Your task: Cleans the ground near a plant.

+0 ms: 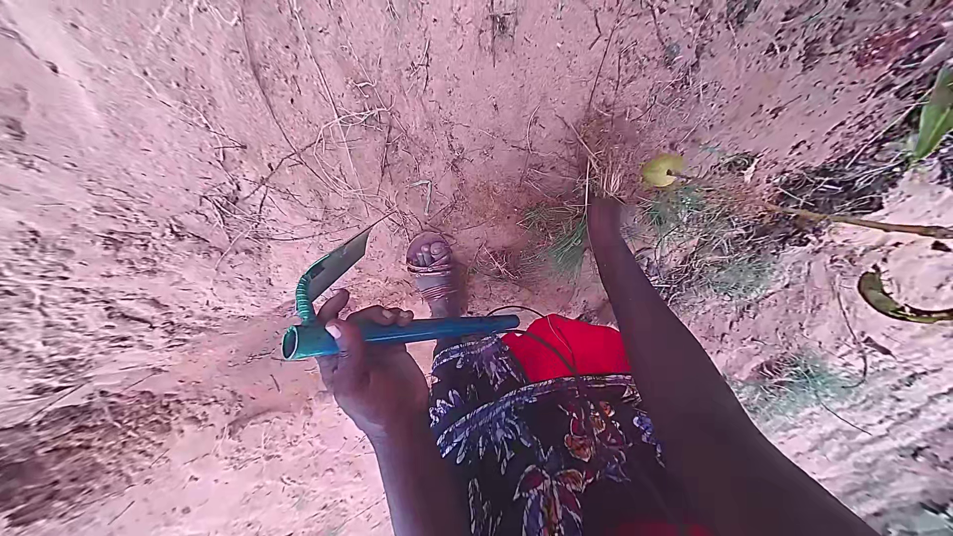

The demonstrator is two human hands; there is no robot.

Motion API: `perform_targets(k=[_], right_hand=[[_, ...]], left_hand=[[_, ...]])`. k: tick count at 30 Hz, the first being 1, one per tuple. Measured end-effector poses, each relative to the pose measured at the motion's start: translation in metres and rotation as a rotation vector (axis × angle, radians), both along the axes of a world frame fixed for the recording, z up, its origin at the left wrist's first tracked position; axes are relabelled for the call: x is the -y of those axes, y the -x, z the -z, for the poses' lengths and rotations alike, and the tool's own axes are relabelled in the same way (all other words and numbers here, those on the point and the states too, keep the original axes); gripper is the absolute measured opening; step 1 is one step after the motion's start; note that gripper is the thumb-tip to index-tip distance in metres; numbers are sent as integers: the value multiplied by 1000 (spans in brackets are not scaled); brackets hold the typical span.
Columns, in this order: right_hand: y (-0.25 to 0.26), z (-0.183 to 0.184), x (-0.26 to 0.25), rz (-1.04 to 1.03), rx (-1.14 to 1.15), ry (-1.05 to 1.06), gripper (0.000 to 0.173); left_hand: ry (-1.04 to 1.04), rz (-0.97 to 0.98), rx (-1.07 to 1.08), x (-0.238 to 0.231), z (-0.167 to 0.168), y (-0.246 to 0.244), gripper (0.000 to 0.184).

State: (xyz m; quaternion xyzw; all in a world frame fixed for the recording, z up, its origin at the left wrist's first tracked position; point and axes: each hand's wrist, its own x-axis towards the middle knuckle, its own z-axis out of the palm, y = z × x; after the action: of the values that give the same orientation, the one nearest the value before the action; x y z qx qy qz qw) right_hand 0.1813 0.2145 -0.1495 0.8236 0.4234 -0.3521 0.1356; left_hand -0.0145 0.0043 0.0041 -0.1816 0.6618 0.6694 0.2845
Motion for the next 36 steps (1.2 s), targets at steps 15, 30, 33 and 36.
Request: perform_targets(k=[15, 30, 33, 36], right_hand=[[-33, 21, -18, 95, -112, 50, 34], [-100, 1, -21, -688, 230, 4, 62], [-121, 19, -50, -731, 295, 79, 70], [-111, 17, -55, -677, 298, 3, 68]], left_hand=[[-30, 31, 7, 8, 2, 2, 35], [-41, 38, -13, 5, 0, -4, 34], [-27, 35, -8, 6, 1, -5, 33], [1, 40, -12, 5, 2, -10, 33]])
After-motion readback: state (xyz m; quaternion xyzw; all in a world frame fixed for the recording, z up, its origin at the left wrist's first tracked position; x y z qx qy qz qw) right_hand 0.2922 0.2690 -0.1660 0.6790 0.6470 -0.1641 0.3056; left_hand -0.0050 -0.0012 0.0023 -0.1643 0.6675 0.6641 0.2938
